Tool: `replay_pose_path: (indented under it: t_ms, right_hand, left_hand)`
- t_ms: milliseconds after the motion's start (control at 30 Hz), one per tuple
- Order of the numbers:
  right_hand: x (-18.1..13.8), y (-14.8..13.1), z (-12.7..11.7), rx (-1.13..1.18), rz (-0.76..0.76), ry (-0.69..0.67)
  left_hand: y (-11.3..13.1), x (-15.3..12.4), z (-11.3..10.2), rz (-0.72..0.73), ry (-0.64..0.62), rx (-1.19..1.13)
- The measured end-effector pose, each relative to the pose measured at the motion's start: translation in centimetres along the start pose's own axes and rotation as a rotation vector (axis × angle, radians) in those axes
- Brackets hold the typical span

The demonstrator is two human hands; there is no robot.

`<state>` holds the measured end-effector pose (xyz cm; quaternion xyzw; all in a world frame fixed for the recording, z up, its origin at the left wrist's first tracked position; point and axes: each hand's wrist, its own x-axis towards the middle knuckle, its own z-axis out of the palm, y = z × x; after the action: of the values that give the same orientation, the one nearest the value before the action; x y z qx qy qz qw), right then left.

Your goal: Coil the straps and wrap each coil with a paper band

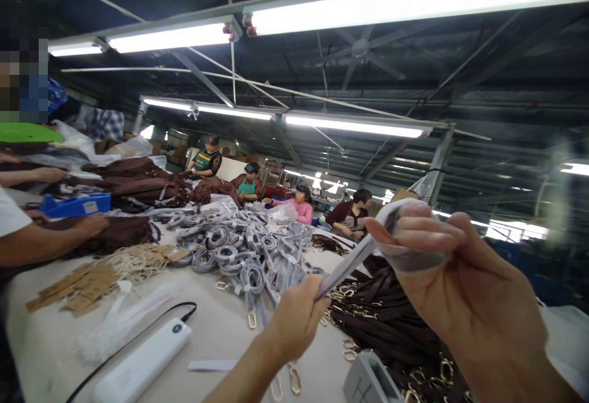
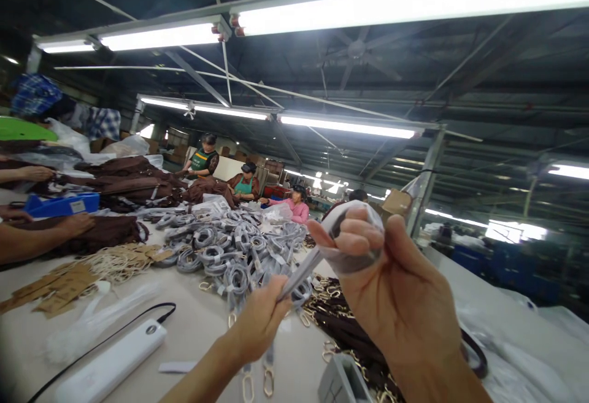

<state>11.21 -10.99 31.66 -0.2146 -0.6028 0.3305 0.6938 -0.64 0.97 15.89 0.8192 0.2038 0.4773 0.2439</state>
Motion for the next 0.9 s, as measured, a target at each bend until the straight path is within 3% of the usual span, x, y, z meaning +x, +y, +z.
replay_pose_path:
  t_ms: [133,233,367,500,600,733,900]
  right_hand:
    - [1.3,0.6,-1.3,-0.105,-0.134,0.027]
    - [1.8,1.3,-2.4,-0.176,-0.235,-0.034]
    - [2.4,2.3,-2.8,-0.275,-0.330,-0.065]
    - [3.5,3.7,-3.2,-0.399,-0.407,0.018]
    - [4.2,5.3,-4.3,-0.715,-0.483,0.057]
    - [3.9,7.7,-6.7,-1.362,-0.606,-0.086]
    - [1.2,9.2,-8.6,-1.449,-0.591,-0.345]
  left_hand:
    - [1.0,0.8,-0.6,0.098,0.107,0.132]
    - [1.4,1.3,-1.0,0.034,0.145,-0.003]
    - [1.0,1.5,-1.0,-0.083,0.054,-0.332]
    - [0.6,1.6,-0.5,-0.143,-0.132,-0.578]
    - [1.4,1.3,-0.1,-0.207,-0.185,-0.734]
    - [2.8,0.4,-0.4,-0.305,-0.234,-0.900]
    - [2.2,0.5,-3.4,-0.388,-0.356,-0.978]
